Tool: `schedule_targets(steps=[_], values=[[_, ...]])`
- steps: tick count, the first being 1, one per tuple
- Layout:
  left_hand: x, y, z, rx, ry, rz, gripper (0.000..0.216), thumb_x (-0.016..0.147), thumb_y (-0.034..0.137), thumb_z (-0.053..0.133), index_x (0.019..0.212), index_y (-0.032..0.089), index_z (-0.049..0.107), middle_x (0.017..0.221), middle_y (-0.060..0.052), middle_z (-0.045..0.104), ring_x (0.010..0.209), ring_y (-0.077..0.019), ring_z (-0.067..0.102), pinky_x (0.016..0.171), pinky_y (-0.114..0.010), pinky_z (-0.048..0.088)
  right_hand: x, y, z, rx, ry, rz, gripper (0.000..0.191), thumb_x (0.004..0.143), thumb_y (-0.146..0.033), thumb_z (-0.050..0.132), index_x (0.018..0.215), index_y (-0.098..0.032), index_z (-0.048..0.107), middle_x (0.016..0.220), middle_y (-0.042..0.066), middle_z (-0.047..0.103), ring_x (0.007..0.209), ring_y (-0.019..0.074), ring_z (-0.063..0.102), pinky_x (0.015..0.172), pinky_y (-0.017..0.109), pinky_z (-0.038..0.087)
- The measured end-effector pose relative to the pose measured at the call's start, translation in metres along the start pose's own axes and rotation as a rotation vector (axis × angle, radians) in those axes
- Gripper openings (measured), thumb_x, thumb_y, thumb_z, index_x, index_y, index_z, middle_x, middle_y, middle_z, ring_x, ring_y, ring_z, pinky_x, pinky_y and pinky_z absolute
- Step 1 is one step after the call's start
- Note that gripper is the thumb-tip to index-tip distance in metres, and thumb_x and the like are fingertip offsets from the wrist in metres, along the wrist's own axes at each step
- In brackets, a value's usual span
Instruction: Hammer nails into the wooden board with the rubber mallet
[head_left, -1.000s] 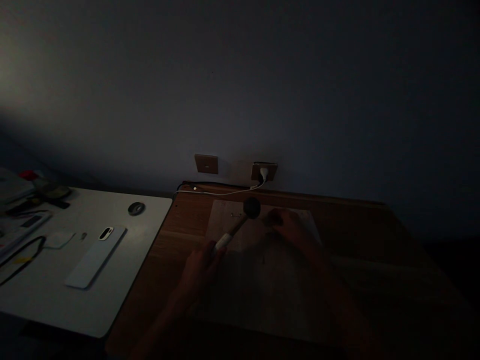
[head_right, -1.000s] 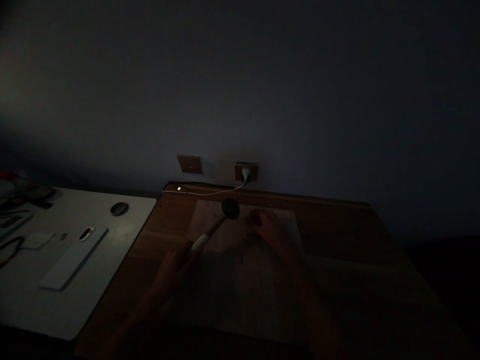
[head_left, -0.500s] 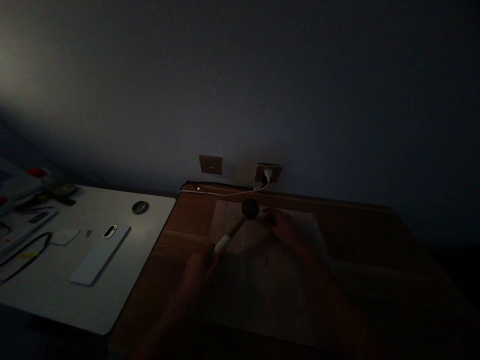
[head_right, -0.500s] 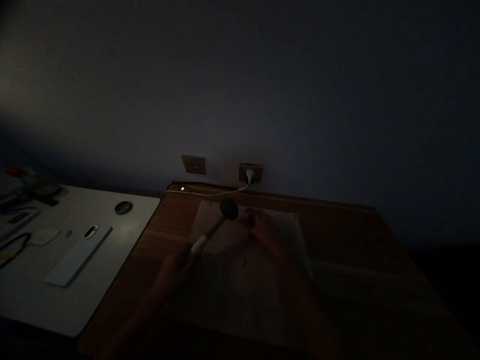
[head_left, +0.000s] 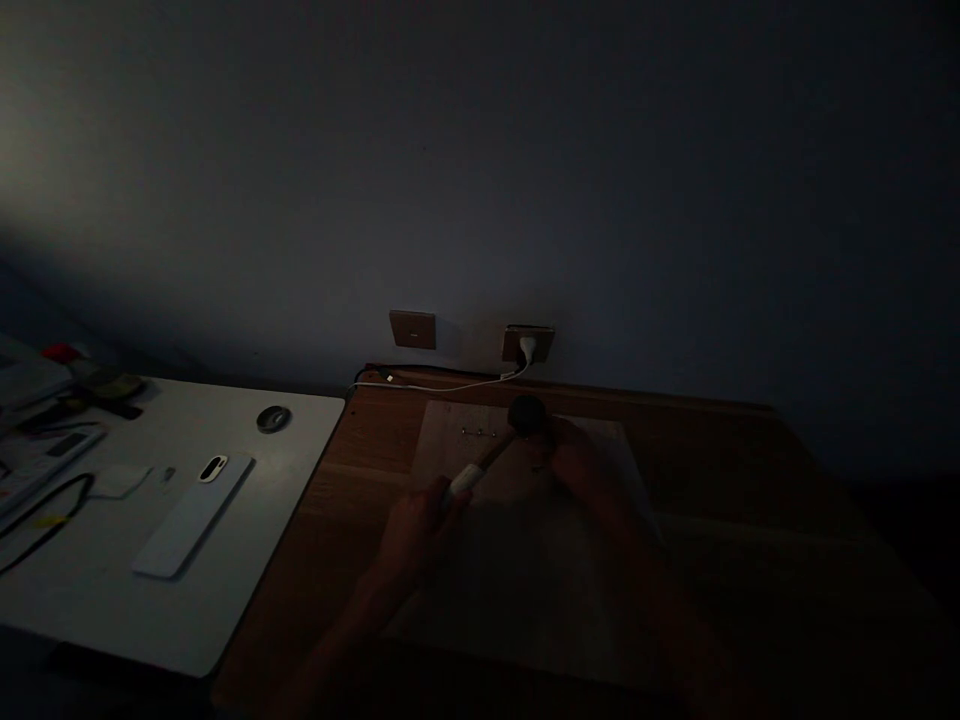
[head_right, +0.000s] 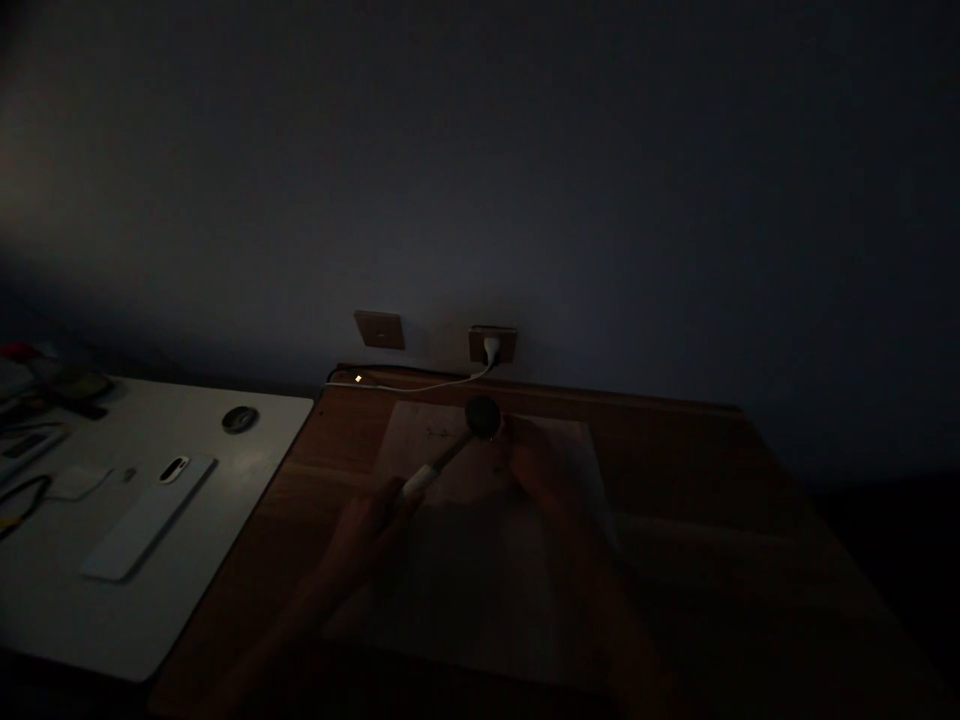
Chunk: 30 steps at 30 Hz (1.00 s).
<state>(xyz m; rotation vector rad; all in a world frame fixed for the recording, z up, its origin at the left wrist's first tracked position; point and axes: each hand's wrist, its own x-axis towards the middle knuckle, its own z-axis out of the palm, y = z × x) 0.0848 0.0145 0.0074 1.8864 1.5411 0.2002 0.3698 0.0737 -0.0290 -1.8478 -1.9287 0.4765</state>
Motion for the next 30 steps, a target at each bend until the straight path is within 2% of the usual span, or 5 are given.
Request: schedule_targets(steps=[4,7,16,23,30], values=[[0.007,0.007,0.001,0.125,-0.020,0.005,0.032,0.106,0.046,0.042,0.106,0.022,0.063,0.088,-0.008,0.076,0.081,-0.0240,0.074,0.060,-0.028,0.032,-0.013,0.019,-0.015,-0.005,0.010,-0.002,0.039,0.086,-0.019,0.066,0.124,-0.022,0.070,0.122,0.012,0.074,0.112,0.0282,0.070,0.097,0.040,0.053],[0.009,0.009,0.003,0.174,-0.048,0.013,0.028,0.106,0.043,0.045,0.104,0.021,0.062,0.093,-0.008,0.077,0.085,-0.0247,0.075,0.061,-0.027,0.032,-0.025,0.028,-0.023,-0.019,-0.023,-0.012,0.037,0.086,-0.016,0.063,0.121,-0.020,0.072,0.121,0.013,0.074,0.113,0.0275,0.069,0.101,0.041,0.050],[0.003,0.011,0.002,0.194,-0.050,-0.016,0.027,0.107,0.043,0.045,0.105,0.022,0.062,0.094,-0.008,0.077,0.085,-0.0227,0.075,0.061,-0.026,0.033,-0.028,0.026,-0.025,-0.073,-0.117,-0.017,0.014,0.084,-0.016,0.067,0.094,-0.016,0.077,0.106,0.015,0.074,0.101,0.0267,0.069,0.092,0.035,0.051],[-0.003,0.005,-0.001,0.128,-0.032,-0.050,0.029,0.106,0.044,0.043,0.101,0.022,0.062,0.085,-0.006,0.075,0.081,-0.0220,0.075,0.060,-0.026,0.032,-0.009,0.026,-0.021,-0.039,-0.097,-0.031,0.020,0.086,-0.013,0.062,0.098,-0.020,0.076,0.103,0.010,0.078,0.097,0.0249,0.073,0.088,0.033,0.052],[-0.004,0.003,-0.002,0.104,-0.043,-0.066,0.029,0.106,0.044,0.044,0.102,0.022,0.062,0.086,-0.006,0.075,0.078,-0.0202,0.073,0.059,-0.025,0.032,-0.001,0.023,-0.014,-0.048,-0.122,-0.099,0.040,0.073,0.002,0.059,0.100,-0.020,0.079,0.115,0.010,0.077,0.111,0.0257,0.070,0.103,0.036,0.049]])
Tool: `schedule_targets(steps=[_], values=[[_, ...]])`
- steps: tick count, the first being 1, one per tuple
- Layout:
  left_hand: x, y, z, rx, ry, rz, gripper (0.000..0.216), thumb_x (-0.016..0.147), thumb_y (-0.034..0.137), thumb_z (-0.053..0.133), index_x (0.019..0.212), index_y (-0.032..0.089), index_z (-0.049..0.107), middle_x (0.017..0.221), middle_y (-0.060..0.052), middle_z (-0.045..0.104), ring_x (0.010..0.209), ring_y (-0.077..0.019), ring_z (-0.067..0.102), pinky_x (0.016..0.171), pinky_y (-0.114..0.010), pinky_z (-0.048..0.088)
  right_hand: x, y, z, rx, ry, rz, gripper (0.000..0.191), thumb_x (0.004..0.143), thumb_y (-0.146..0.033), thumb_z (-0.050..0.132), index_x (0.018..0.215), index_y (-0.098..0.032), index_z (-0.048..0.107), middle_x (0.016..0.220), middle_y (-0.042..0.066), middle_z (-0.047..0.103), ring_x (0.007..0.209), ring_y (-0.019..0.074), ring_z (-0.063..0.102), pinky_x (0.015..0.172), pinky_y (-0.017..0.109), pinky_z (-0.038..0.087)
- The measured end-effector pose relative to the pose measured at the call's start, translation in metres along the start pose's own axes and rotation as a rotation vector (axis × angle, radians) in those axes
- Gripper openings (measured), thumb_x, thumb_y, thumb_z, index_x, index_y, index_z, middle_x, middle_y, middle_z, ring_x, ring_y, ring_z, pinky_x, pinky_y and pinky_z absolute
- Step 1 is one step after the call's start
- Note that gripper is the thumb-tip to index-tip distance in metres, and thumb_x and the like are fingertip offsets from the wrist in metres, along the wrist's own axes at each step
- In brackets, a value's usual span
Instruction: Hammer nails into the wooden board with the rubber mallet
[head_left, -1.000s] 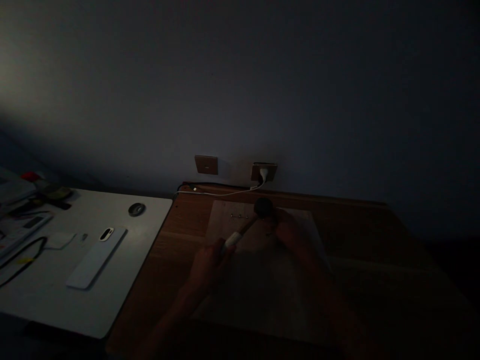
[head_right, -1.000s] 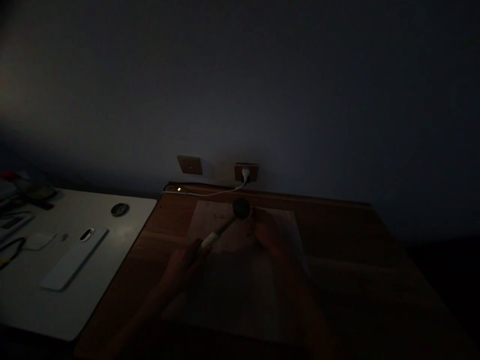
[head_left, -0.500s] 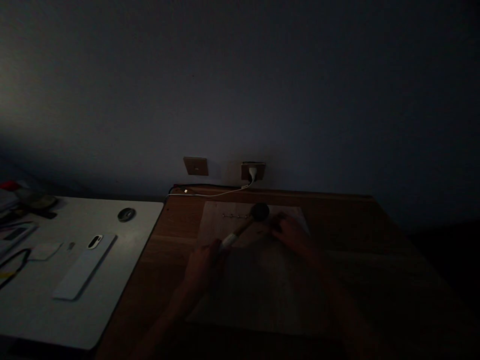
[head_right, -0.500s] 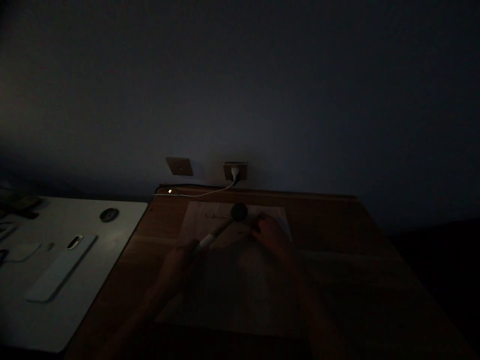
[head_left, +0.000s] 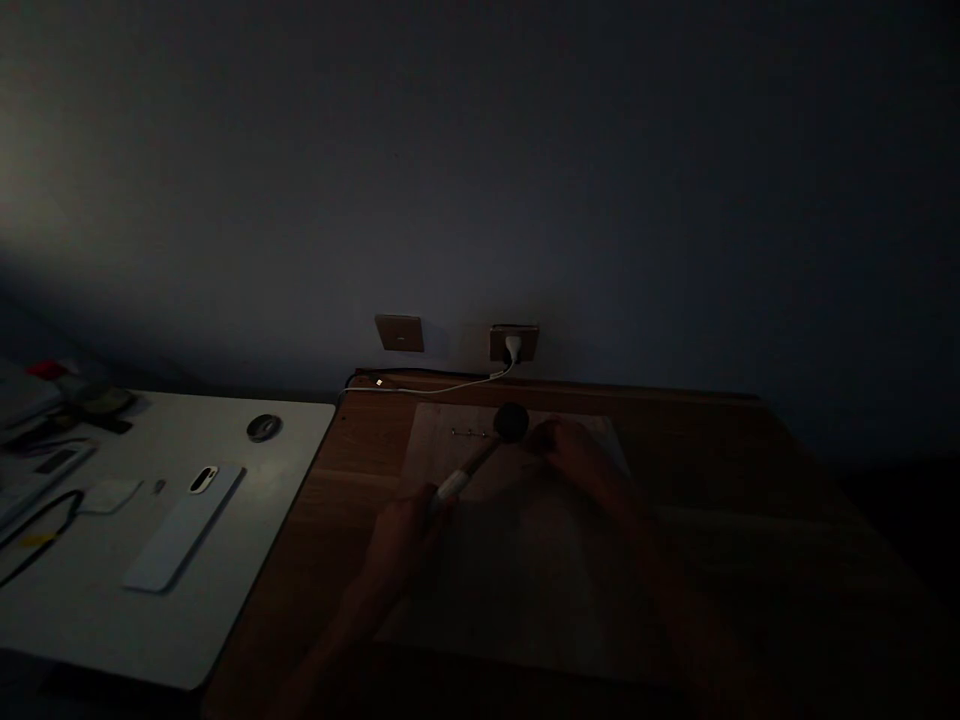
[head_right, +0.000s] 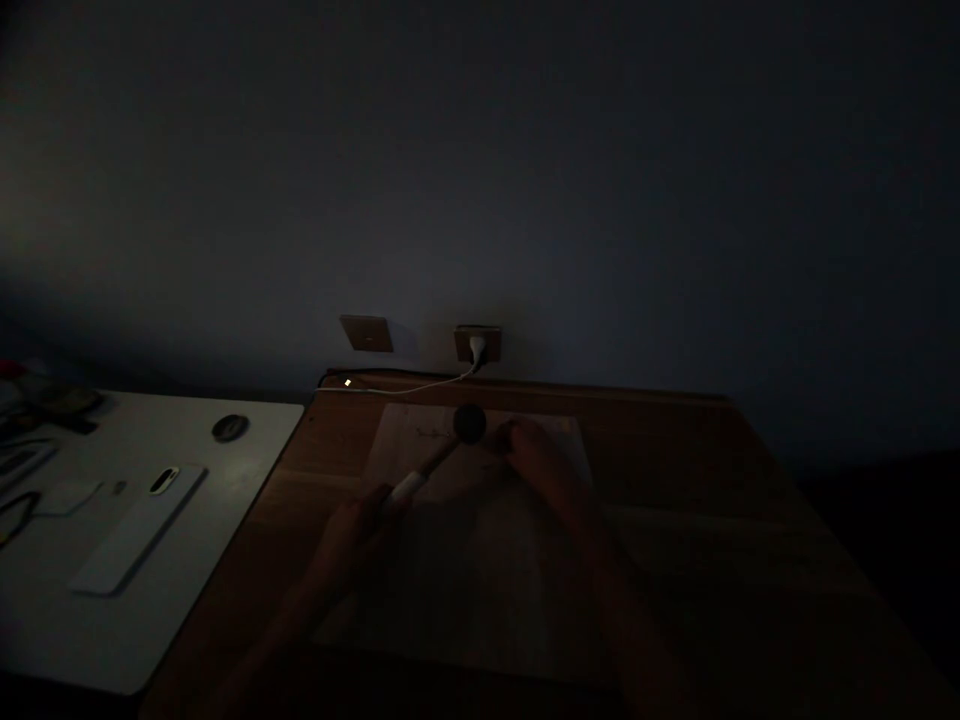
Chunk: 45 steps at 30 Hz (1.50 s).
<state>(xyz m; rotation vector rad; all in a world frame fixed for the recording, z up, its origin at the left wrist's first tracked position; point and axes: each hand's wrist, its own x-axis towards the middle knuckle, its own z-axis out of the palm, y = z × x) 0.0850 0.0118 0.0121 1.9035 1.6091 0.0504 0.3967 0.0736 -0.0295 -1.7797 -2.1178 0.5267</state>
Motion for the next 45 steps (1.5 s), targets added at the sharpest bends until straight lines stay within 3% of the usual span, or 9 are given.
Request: schedule_targets(steps=[7,13,22,31,41,45], values=[[0.001,-0.010,0.004,0.014,0.017,0.019,0.027,0.105,0.042,0.045,0.103,0.022,0.062,0.087,-0.006,0.075,0.080,-0.0215,0.073,0.061,-0.026,0.033,0.003,-0.001,0.003,-0.043,-0.002,0.048,0.034,0.075,0.002,0.062,0.100,-0.017,0.077,0.113,0.016,0.076,0.107,0.0289,0.071,0.096,0.036,0.051],[0.001,-0.008,0.001,0.011,0.002,-0.009,0.028,0.105,0.042,0.043,0.106,0.022,0.063,0.088,-0.006,0.075,0.083,-0.0222,0.074,0.062,-0.026,0.034,0.008,-0.012,0.001,0.003,0.016,0.047,0.045,0.079,-0.003,0.064,0.120,-0.017,0.073,0.122,0.017,0.074,0.115,0.0312,0.070,0.101,0.040,0.050],[0.000,-0.007,0.000,-0.034,0.009,-0.013,0.027,0.105,0.041,0.045,0.103,0.022,0.063,0.086,-0.006,0.074,0.079,-0.0208,0.073,0.060,-0.025,0.032,0.001,-0.013,-0.002,0.095,0.047,0.041,0.038,0.074,-0.003,0.064,0.102,-0.022,0.079,0.113,0.009,0.080,0.107,0.0276,0.074,0.098,0.037,0.052],[0.000,-0.001,0.000,-0.067,0.023,0.028,0.030,0.105,0.044,0.045,0.096,0.021,0.063,0.079,-0.005,0.071,0.074,-0.0200,0.071,0.059,-0.026,0.030,-0.001,-0.005,0.009,0.148,0.148,0.089,0.035,0.083,-0.012,0.062,0.115,-0.021,0.074,0.104,0.009,0.080,0.093,0.0233,0.075,0.085,0.032,0.055],[0.019,0.015,0.009,-0.081,0.030,0.141,0.038,0.105,0.049,0.040,0.097,0.019,0.062,0.075,-0.005,0.069,0.067,-0.0187,0.067,0.057,-0.026,0.028,-0.014,0.010,0.011,0.091,0.263,0.094,0.037,0.084,-0.019,0.068,0.121,-0.019,0.069,0.116,0.013,0.074,0.099,0.0259,0.071,0.088,0.037,0.055],[0.024,0.017,0.013,-0.029,-0.006,0.144,0.035,0.104,0.047,0.043,0.100,0.018,0.063,0.080,-0.007,0.072,0.072,-0.0206,0.069,0.057,-0.026,0.028,-0.029,0.016,0.007,0.042,0.278,0.072,0.028,0.086,-0.016,0.064,0.112,-0.018,0.072,0.112,0.014,0.074,0.105,0.0283,0.070,0.093,0.041,0.054]])
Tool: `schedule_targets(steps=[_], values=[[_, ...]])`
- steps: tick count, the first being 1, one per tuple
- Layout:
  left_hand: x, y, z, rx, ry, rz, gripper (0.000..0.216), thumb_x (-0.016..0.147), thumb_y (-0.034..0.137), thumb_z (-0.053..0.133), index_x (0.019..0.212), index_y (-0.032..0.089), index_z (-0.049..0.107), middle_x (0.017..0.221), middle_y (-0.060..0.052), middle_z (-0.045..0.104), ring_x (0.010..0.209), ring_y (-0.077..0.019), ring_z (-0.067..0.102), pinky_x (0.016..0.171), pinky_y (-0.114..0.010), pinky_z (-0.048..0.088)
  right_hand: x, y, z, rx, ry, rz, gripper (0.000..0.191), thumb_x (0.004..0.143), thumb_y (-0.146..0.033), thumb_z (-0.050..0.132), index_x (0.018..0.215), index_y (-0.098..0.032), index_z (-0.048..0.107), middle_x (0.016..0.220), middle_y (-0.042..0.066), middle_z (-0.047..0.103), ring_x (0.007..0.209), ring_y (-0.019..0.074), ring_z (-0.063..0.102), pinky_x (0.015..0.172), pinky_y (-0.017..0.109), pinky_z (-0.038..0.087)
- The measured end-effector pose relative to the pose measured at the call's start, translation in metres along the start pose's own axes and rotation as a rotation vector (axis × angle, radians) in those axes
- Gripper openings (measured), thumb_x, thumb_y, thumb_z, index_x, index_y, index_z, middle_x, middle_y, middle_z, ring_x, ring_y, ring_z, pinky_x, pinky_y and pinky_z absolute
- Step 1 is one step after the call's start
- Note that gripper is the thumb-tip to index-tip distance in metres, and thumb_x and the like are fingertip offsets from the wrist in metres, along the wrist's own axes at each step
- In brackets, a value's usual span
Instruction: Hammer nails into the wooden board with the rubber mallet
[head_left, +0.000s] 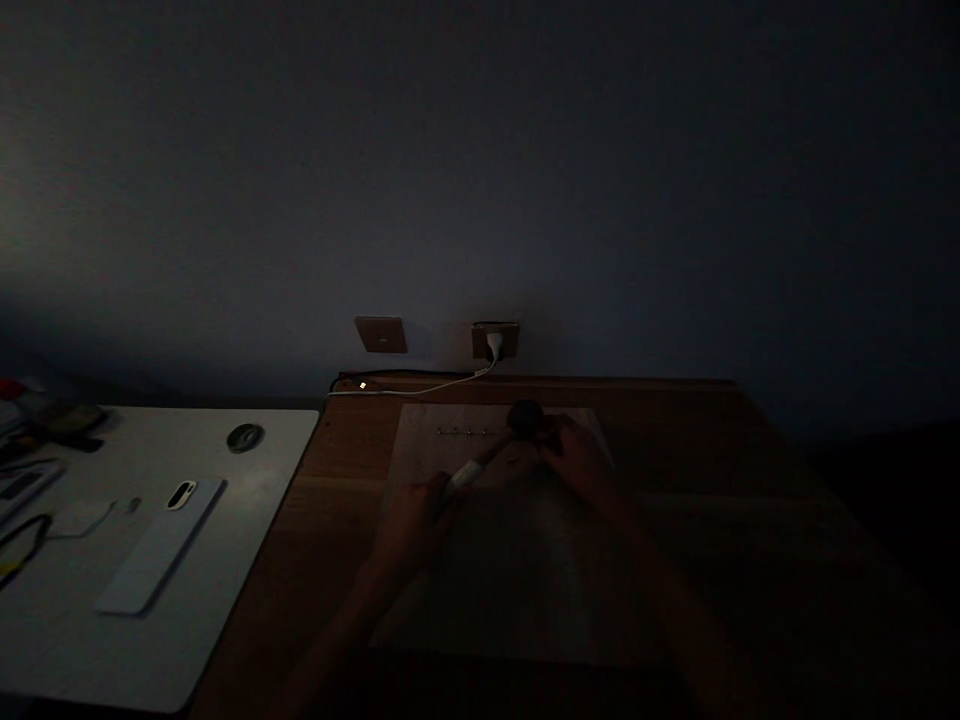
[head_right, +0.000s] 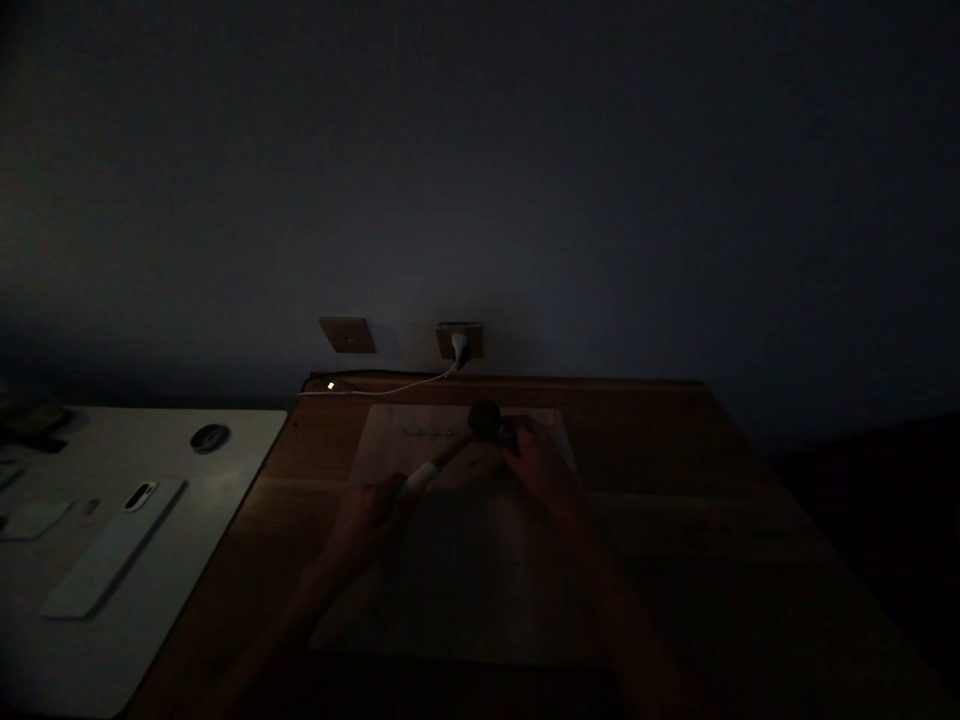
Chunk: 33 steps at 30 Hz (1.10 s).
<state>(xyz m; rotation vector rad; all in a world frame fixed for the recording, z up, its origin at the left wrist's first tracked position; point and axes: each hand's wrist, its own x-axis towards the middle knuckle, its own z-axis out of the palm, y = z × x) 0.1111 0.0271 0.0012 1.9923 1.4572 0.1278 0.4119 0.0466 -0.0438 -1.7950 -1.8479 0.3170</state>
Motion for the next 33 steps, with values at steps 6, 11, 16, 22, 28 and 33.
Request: schedule_targets(steps=[6,11,16,22,28,33], values=[[0.000,-0.003,0.002,-0.018,-0.005,0.002,0.033,0.103,0.044,0.041,0.097,0.019,0.061,0.080,-0.006,0.071,0.073,-0.0204,0.069,0.058,-0.026,0.030,-0.017,-0.007,0.003,-0.026,-0.064,-0.095,0.023,0.093,-0.017,0.059,0.107,-0.020,0.077,0.096,0.010,0.077,0.088,0.0247,0.073,0.082,0.038,0.059],[-0.002,-0.005,0.003,-0.069,0.016,-0.013,0.036,0.101,0.049,0.040,0.090,0.019,0.059,0.075,-0.005,0.068,0.070,-0.0198,0.067,0.057,-0.027,0.029,-0.020,-0.028,0.016,-0.073,-0.145,-0.354,0.040,0.089,-0.004,0.061,0.121,-0.024,0.075,0.121,0.009,0.074,0.111,0.0238,0.069,0.095,0.039,0.058],[-0.007,-0.003,-0.001,-0.109,0.032,-0.056,0.044,0.099,0.056,0.038,0.090,0.019,0.059,0.072,-0.004,0.065,0.066,-0.0199,0.064,0.056,-0.027,0.029,-0.024,-0.032,0.027,-0.129,-0.138,-0.492,0.032,0.088,0.001,0.060,0.104,-0.021,0.078,0.111,0.011,0.075,0.115,0.0263,0.067,0.096,0.041,0.059],[-0.010,-0.001,-0.003,-0.135,0.031,-0.031,0.048,0.098,0.058,0.037,0.093,0.018,0.062,0.074,-0.005,0.067,0.067,-0.0204,0.065,0.057,-0.028,0.029,-0.019,0.001,0.023,-0.040,0.026,-0.262,0.028,0.091,-0.009,0.060,0.107,-0.022,0.077,0.104,0.009,0.077,0.096,0.0235,0.072,0.087,0.039,0.061],[-0.007,-0.006,0.002,-0.115,0.021,-0.039,0.047,0.098,0.056,0.037,0.097,0.018,0.064,0.075,-0.006,0.069,0.068,-0.0211,0.067,0.056,-0.027,0.030,0.000,0.031,0.016,0.064,0.140,-0.024,0.025,0.087,-0.016,0.058,0.103,-0.020,0.077,0.100,0.009,0.080,0.091,0.0245,0.075,0.083,0.039,0.061],[-0.008,-0.006,0.002,-0.135,0.013,-0.045,0.044,0.098,0.055,0.039,0.096,0.018,0.063,0.076,-0.006,0.069,0.069,-0.0205,0.066,0.057,-0.027,0.030,0.001,0.025,0.014,0.111,0.115,-0.007,0.026,0.084,-0.016,0.058,0.100,-0.021,0.078,0.102,0.009,0.080,0.096,0.0254,0.075,0.089,0.041,0.058]])
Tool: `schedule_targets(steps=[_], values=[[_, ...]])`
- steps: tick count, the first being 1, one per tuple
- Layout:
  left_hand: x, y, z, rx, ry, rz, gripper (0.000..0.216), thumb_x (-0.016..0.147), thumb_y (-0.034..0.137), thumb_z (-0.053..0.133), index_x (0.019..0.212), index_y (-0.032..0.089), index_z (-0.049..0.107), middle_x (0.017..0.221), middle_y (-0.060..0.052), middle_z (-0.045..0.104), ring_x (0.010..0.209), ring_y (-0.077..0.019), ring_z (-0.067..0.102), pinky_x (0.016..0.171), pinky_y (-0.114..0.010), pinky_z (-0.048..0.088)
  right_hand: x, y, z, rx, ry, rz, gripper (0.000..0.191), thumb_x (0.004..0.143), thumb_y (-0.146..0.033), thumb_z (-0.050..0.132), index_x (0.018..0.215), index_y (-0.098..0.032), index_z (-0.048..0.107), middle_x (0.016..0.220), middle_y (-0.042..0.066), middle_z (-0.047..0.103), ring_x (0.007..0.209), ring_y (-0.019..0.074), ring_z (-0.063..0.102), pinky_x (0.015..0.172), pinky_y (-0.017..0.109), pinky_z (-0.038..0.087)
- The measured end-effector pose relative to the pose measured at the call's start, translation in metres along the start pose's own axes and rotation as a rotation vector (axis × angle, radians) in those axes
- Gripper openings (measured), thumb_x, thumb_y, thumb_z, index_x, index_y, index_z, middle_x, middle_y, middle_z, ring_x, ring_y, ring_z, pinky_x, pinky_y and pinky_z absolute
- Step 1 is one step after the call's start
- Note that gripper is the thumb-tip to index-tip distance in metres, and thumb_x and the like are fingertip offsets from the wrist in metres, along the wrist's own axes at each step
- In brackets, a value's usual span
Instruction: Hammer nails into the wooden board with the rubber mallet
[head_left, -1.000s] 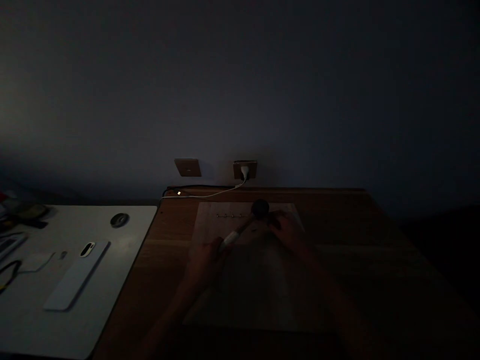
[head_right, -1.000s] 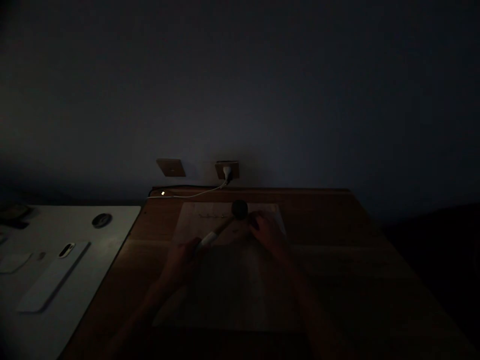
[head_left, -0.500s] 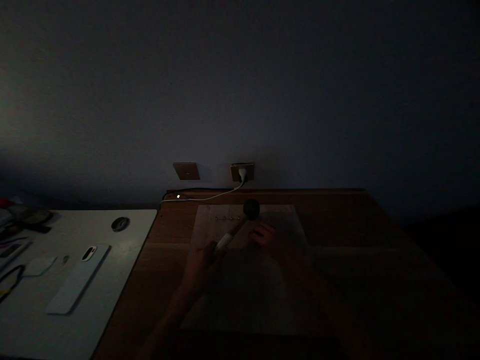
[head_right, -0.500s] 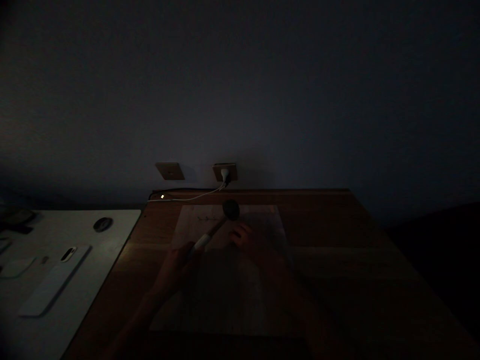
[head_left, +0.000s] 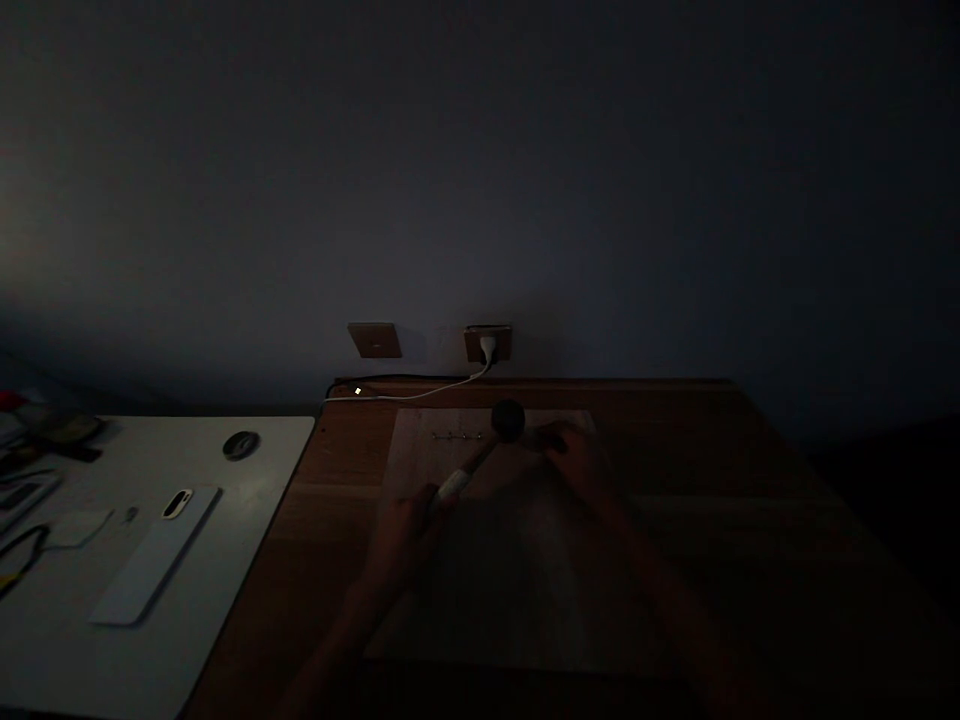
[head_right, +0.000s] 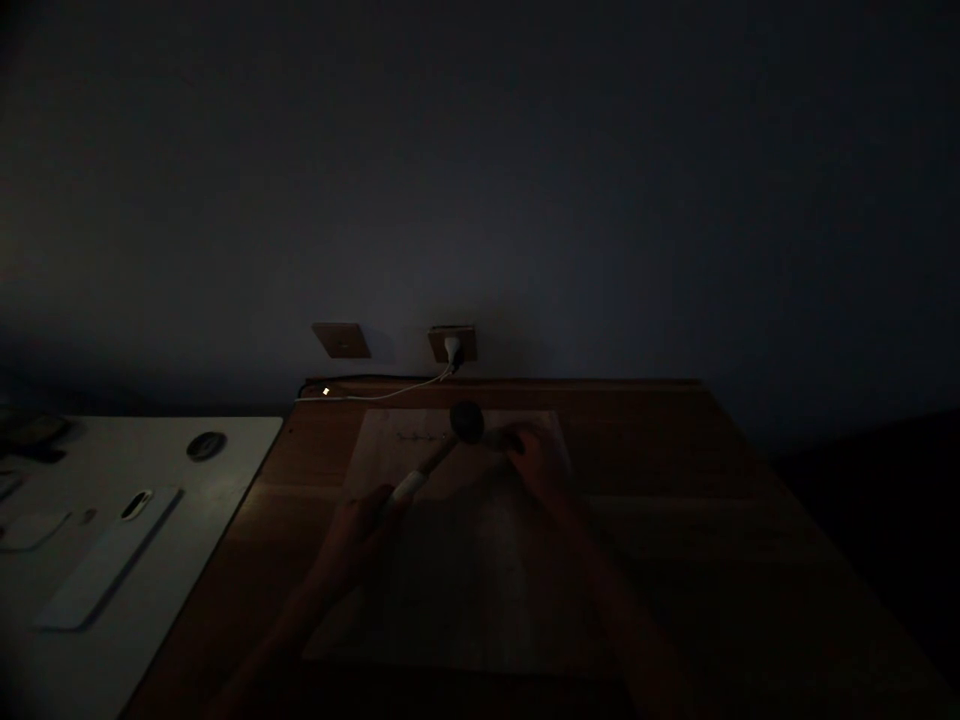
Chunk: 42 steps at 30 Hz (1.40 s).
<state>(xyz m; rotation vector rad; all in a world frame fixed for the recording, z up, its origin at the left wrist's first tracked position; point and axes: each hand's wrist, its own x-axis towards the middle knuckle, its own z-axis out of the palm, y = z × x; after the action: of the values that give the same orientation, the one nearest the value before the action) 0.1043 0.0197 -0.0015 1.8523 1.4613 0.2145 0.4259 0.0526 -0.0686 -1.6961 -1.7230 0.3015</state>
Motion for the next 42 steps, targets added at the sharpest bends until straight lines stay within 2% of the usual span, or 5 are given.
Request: schedule_targets(steps=[16,24,35,39,42], values=[[0.000,0.000,-0.002,0.036,0.001,0.000,0.042,0.101,0.052,0.039,0.096,0.018,0.063,0.076,-0.006,0.068,0.068,-0.0201,0.066,0.057,-0.027,0.030,0.001,-0.010,0.000,0.005,-0.015,0.023,0.017,0.082,-0.016,0.060,0.092,-0.022,0.073,0.096,0.008,0.078,0.092,0.0246,0.072,0.086,0.039,0.056],[0.007,0.019,-0.001,0.010,-0.034,0.046,0.034,0.103,0.046,0.043,0.095,0.019,0.062,0.077,-0.005,0.068,0.069,-0.0185,0.066,0.057,-0.026,0.029,0.002,-0.017,-0.001,0.016,-0.005,0.096,0.033,0.083,-0.012,0.060,0.112,-0.023,0.069,0.093,0.006,0.079,0.086,0.0233,0.075,0.077,0.033,0.057],[0.018,0.037,0.009,0.074,-0.103,0.071,0.028,0.102,0.038,0.048,0.100,0.017,0.065,0.081,-0.007,0.071,0.067,-0.0175,0.065,0.056,-0.025,0.028,-0.026,0.004,-0.017,-0.009,0.133,0.104,0.047,0.083,-0.026,0.062,0.129,-0.019,0.063,0.122,0.015,0.074,0.109,0.0315,0.072,0.093,0.047,0.058],[0.019,0.032,0.011,0.106,-0.087,0.081,0.029,0.102,0.039,0.047,0.103,0.017,0.066,0.084,-0.008,0.073,0.070,-0.0191,0.067,0.058,-0.026,0.030,-0.045,-0.007,-0.014,-0.013,0.151,0.070,0.028,0.092,-0.029,0.057,0.117,-0.022,0.069,0.108,0.011,0.077,0.098,0.0287,0.074,0.088,0.046,0.061],[0.019,0.025,0.014,0.083,-0.064,0.102,0.031,0.100,0.042,0.047,0.100,0.017,0.065,0.084,-0.007,0.072,0.071,-0.0189,0.066,0.058,-0.026,0.031,-0.066,-0.035,-0.005,-0.062,0.044,-0.153,0.030,0.097,-0.017,0.051,0.116,-0.025,0.073,0.110,0.008,0.077,0.101,0.0241,0.073,0.091,0.041,0.061]])
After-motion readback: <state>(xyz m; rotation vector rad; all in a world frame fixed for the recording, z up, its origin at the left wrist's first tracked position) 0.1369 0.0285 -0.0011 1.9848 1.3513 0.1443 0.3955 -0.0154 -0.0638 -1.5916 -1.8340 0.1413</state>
